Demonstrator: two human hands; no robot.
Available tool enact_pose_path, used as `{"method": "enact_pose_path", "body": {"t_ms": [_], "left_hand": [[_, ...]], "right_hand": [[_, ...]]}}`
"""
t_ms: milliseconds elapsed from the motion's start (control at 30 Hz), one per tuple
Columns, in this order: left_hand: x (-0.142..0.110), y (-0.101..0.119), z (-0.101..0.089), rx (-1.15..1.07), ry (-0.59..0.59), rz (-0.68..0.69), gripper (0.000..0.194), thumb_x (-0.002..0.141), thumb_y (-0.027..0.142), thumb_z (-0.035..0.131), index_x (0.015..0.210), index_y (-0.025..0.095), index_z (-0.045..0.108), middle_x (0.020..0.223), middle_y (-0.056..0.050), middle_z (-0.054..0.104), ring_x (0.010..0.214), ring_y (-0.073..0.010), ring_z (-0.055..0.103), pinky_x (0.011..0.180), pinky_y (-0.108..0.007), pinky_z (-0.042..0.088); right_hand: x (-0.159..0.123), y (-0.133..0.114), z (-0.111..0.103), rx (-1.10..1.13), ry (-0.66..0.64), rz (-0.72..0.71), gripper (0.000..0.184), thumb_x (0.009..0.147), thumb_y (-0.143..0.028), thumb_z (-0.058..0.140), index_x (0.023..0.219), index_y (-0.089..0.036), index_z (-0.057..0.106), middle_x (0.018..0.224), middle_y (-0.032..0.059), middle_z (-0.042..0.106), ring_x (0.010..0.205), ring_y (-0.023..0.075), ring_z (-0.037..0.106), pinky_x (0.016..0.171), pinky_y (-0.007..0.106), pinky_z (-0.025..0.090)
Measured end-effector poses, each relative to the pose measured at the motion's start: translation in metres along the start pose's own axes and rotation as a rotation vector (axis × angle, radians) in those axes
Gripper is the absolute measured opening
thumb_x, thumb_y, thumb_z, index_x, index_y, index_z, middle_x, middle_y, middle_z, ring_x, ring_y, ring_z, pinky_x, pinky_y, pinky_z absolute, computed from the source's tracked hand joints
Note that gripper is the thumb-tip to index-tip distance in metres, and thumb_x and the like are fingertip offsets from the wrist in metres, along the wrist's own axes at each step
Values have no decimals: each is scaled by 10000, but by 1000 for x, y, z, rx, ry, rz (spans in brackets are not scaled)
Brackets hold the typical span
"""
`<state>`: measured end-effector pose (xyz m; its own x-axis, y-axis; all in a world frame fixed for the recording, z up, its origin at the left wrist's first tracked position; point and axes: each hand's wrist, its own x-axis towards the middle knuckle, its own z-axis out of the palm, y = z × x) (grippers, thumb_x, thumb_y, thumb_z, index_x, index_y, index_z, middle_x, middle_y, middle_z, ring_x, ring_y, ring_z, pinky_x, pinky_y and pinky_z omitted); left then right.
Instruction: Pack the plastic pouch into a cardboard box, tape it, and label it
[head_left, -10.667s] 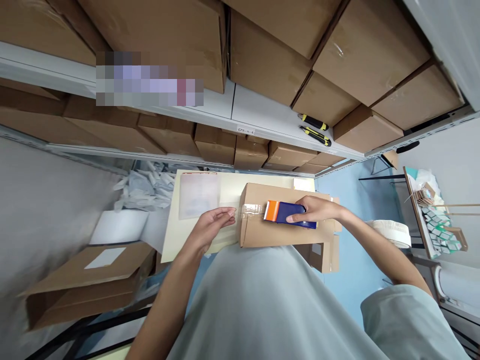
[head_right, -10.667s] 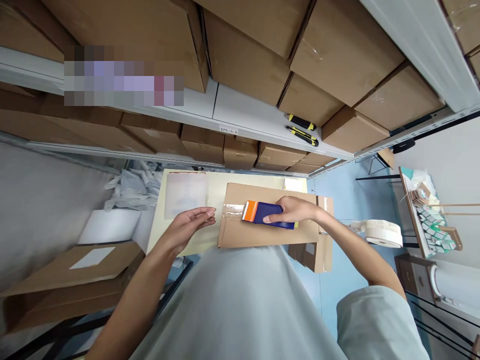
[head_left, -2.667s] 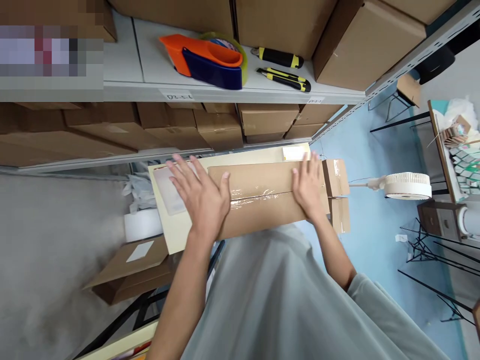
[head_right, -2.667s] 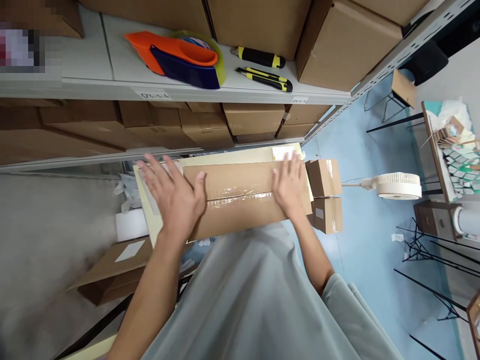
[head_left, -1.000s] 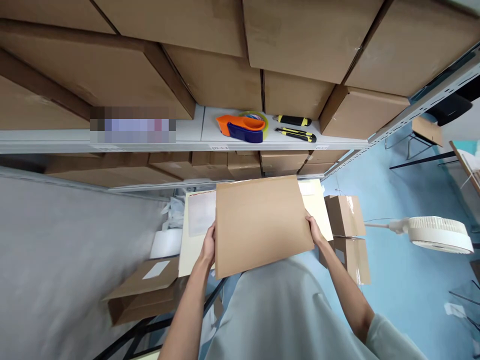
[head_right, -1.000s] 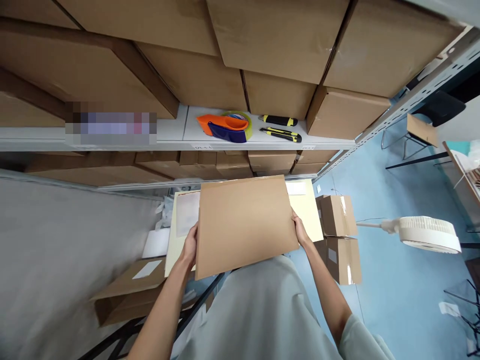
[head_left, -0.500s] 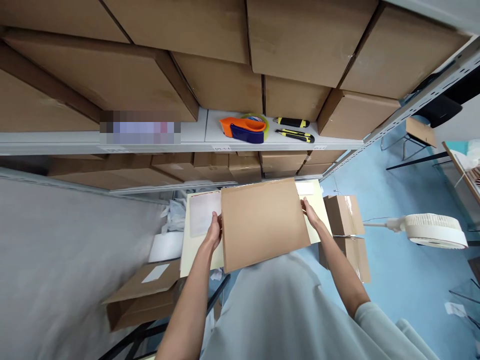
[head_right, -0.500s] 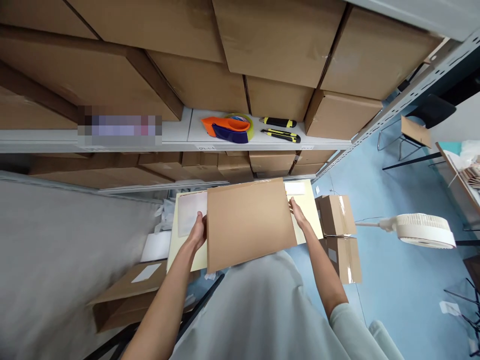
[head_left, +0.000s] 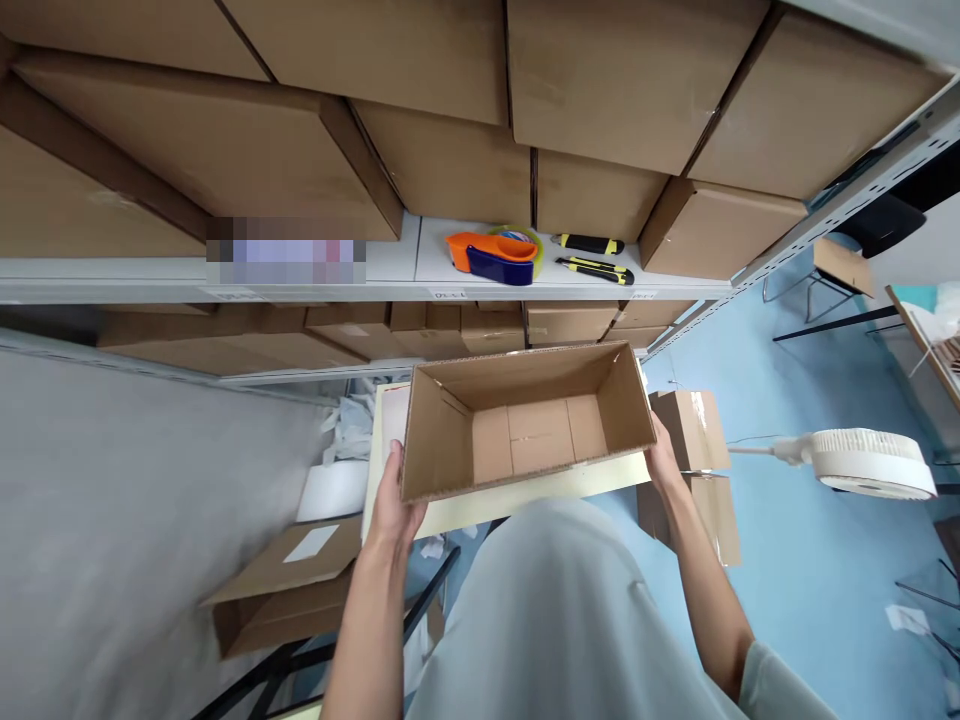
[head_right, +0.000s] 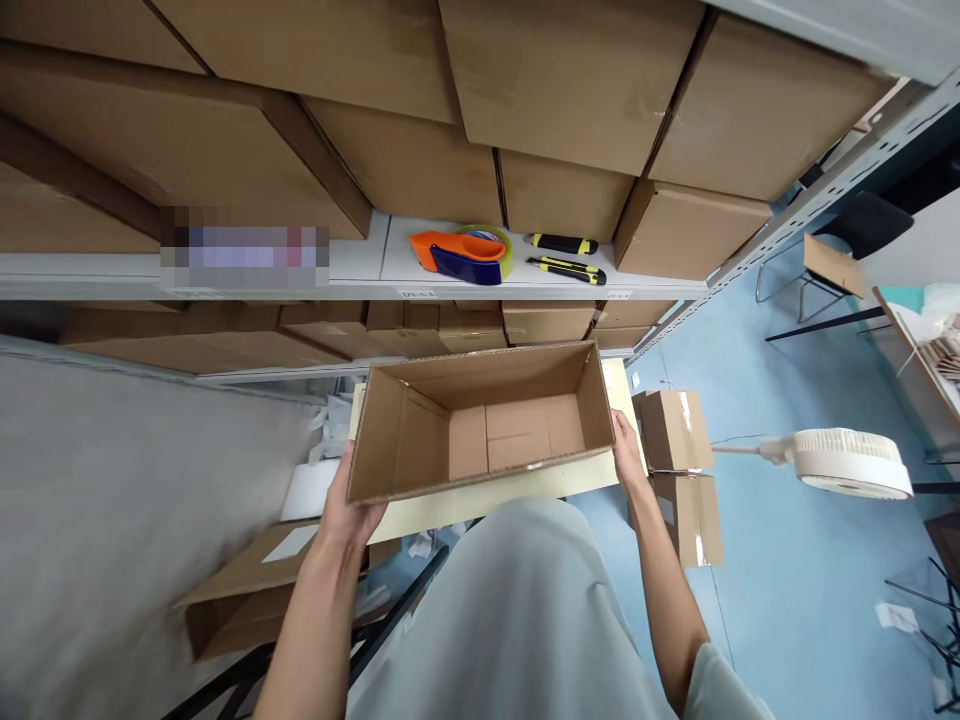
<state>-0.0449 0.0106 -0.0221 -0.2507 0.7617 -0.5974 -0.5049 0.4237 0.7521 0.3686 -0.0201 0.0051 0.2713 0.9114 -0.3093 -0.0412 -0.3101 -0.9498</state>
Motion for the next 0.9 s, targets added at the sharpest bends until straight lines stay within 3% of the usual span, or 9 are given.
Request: {"method": "enact_pose_path", "body": {"t_ms": [133, 233, 467, 600, 767, 900], "left_hand": [[-6, -12, 5, 64, 5, -82, 472, 898, 627, 743, 1144, 228, 803, 1179, -79, 842, 1318, -329, 719, 1096, -424, 615], [3, -26, 7, 78, 21, -55, 441, 763, 565, 840, 1004, 203, 762, 1024, -67, 837, 1230, -330, 744, 1056, -419, 623], [2, -28, -7, 73, 79, -10, 392, 723, 555, 818, 940, 236, 751, 783, 0, 751, 1052, -301, 771, 961, -404, 651], [-5, -23, -16, 108, 29, 12, 463, 715, 599, 858, 973, 228, 757, 916, -24, 795, 1136, -321, 750, 1006, -408, 633], [-3, -37, -13, 177, -21, 39, 599, 711, 663, 860, 1100, 218, 764, 1176, -65, 804, 1244, -311, 701, 1096, -402, 573], [-4, -43, -9, 292, -27, 109, 626, 833, 704, 746, 1213, 207, 753, 1334, -100, 769, 1294, -317, 684, 1156, -445, 533]], "right_hand": [[-3, 14, 1, -55, 58, 11, 555, 967, -732, 620, 1247, -273, 758, 1292, 77, 771, 1242, 322, 682, 1076, 480, 563], [0, 22, 5, -50, 48, 34, 565, 934, -742, 633, 1216, -268, 757, 1255, 83, 770, 1247, 325, 672, 1072, 477, 562], [-8, 11, 7, -99, 37, 3, 572, 979, -741, 567, 1280, -286, 739, 1224, 79, 766, 1250, 325, 656, 1084, 483, 546], [-17, 17, 4, -59, 9, 28, 500, 981, -690, 606, 1211, -267, 743, 1230, 75, 764, 1198, 306, 661, 1069, 449, 545], [-23, 42, 4, -21, 47, 106, 449, 954, -678, 647, 1072, -252, 728, 1135, 53, 777, 1027, 259, 672, 964, 412, 573], [-25, 36, 1, -30, 76, 137, 545, 955, -695, 661, 1195, -212, 745, 1274, 107, 777, 1121, 285, 695, 1016, 446, 577]]}}
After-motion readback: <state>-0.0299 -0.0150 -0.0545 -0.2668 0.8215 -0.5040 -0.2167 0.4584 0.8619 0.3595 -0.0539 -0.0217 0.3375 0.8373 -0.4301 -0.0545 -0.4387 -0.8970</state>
